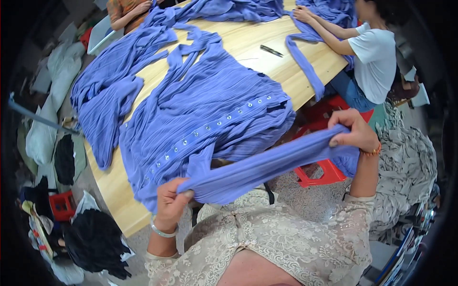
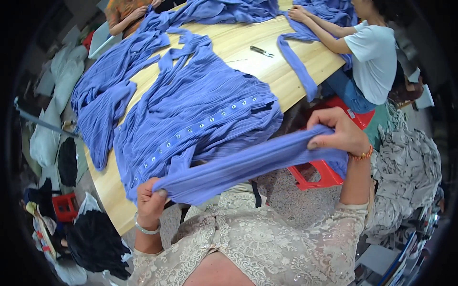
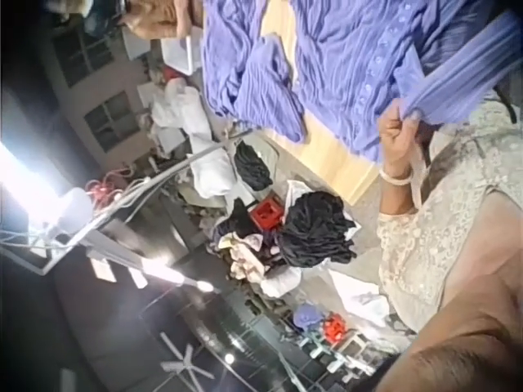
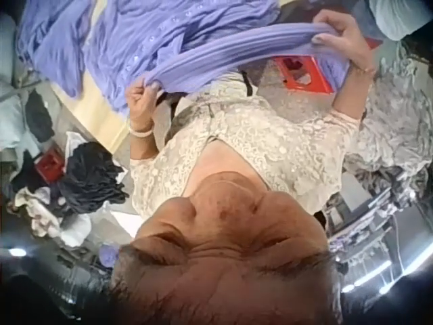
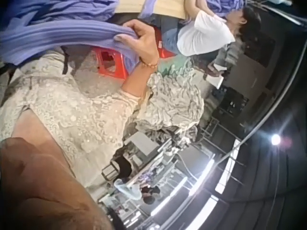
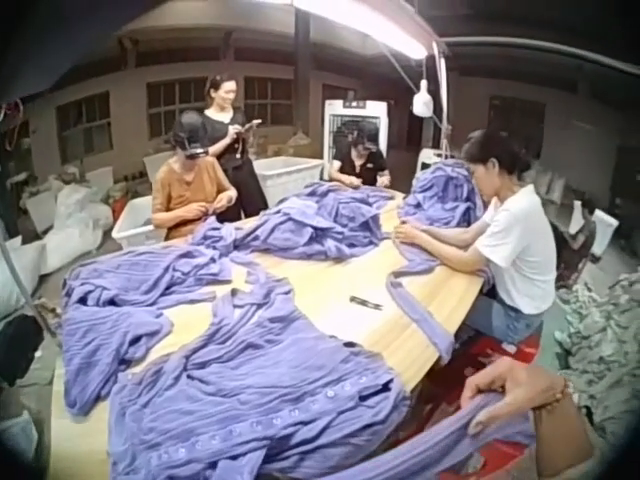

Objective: Inspecting and organizing blue garment pieces with metal eyelets at a factory worktable.

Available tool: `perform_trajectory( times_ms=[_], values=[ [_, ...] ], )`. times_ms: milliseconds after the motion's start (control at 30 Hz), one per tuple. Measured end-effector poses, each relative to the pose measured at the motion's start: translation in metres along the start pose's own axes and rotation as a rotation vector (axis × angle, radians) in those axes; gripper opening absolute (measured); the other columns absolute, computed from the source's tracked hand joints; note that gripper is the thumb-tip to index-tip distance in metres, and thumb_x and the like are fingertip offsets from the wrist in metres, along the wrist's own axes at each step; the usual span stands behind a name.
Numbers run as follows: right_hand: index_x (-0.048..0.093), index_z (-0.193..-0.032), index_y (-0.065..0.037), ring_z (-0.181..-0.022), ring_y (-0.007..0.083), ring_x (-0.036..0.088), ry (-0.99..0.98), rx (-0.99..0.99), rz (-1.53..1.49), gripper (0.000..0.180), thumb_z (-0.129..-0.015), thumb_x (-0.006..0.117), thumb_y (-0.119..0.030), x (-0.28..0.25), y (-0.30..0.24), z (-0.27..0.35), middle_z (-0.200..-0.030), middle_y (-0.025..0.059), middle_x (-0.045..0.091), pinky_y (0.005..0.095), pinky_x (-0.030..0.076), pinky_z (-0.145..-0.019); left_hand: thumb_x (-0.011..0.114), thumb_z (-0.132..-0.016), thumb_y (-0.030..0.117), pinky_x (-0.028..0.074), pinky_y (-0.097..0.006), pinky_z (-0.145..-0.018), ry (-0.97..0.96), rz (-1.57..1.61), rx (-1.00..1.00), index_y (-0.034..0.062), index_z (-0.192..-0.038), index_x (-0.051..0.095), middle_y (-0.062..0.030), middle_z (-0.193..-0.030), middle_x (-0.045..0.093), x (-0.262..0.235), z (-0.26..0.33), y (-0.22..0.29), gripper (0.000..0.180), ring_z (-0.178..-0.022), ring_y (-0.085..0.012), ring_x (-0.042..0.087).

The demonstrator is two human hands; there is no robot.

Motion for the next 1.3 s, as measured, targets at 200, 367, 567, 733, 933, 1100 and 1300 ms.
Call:
perform_trajectory(
  times_ms=[200,367,567,733,933,1100,1300],
  values=[
    [0.063,-0.093,-0.001,-0.079,0.0042,0.056,0.047,-0.100,-0.155,0.024,-0.079,0.079,-0.013,-0.014,-0.002,-0.065,-0.086,-0.0023,0.062,0.0201,0.045,-0.070,0.070,-0.088,0.015,0.040,-0.022,-0.066,0.147,0.126,0.010,0.0013,-0.086,0.062,0.0006,-0.080,0.061,-0.022,-0.027,0.011,0.017,-0.072,-0.0055,0.050],
    [0.064,-0.100,-0.001,-0.085,0.0043,0.058,-0.003,-0.153,-0.265,0.020,-0.084,0.073,-0.009,-0.014,0.011,-0.148,-0.094,-0.0013,0.063,0.0198,0.047,-0.076,0.069,-0.091,0.014,0.041,-0.020,-0.069,0.384,0.166,-0.008,0.0010,-0.093,0.064,0.0009,-0.083,0.064,-0.034,-0.051,0.002,0.014,-0.072,-0.0043,0.052],
    [0.070,-0.100,-0.005,-0.084,0.0122,0.065,0.033,0.034,0.398,0.020,-0.083,0.071,-0.017,-0.005,0.047,-0.256,-0.087,0.0023,0.069,0.0277,0.051,-0.077,0.070,-0.090,0.010,0.036,-0.017,-0.060,0.511,-0.267,-0.153,0.0025,-0.093,0.066,0.0079,-0.078,0.057,-0.070,-0.060,-0.011,0.009,-0.068,0.0000,0.046],
    [0.071,-0.096,-0.007,-0.090,0.0281,0.067,0.395,0.001,0.673,0.021,-0.084,0.069,-0.025,-0.009,0.044,-0.344,-0.090,0.0103,0.070,0.0388,0.052,-0.081,0.069,-0.089,0.006,0.041,-0.017,-0.063,0.507,-0.326,-0.236,0.0010,-0.100,0.064,0.0040,-0.083,0.060,-0.088,-0.075,-0.005,0.013,-0.071,-0.0017,0.051],
    [0.063,-0.120,-0.017,-0.116,0.0322,0.055,0.503,-0.279,0.752,0.036,-0.084,0.067,-0.021,0.007,0.045,-0.483,-0.129,0.0133,0.052,0.0402,0.047,-0.098,0.072,-0.084,0.014,0.046,-0.032,-0.071,0.488,-0.927,-0.025,0.0020,-0.103,0.063,-0.0102,-0.093,0.061,-0.121,-0.164,0.016,0.024,-0.085,-0.0218,0.057],
    [0.068,-0.110,-0.018,-0.127,0.0313,0.046,0.402,-0.182,0.913,0.028,-0.082,0.067,-0.022,0.009,0.054,-0.550,-0.131,0.0119,0.053,0.0461,0.041,-0.103,0.077,-0.081,0.027,0.045,-0.041,-0.084,0.362,-1.125,0.178,-0.0007,-0.109,0.061,-0.0160,-0.102,0.061,-0.136,-0.262,0.001,0.043,-0.096,-0.0324,0.057],
    [0.068,-0.094,-0.008,-0.091,0.0269,0.066,0.324,-0.441,0.446,0.016,-0.084,0.067,-0.021,-0.007,0.040,-0.539,-0.094,0.0115,0.068,0.0377,0.052,-0.080,0.080,-0.074,0.038,0.045,-0.046,-0.087,0.315,-1.279,0.079,0.0011,-0.118,0.057,-0.0175,-0.106,0.059,-0.135,-0.335,-0.038,0.062,-0.102,-0.0358,0.055]
  ],
)
Point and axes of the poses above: each hand's wrist, its own z-axis away from the middle knuckle, its own x-axis out of the palm, y = z × x, the point moved 1 cm from there along -z, towards the middle knuckle
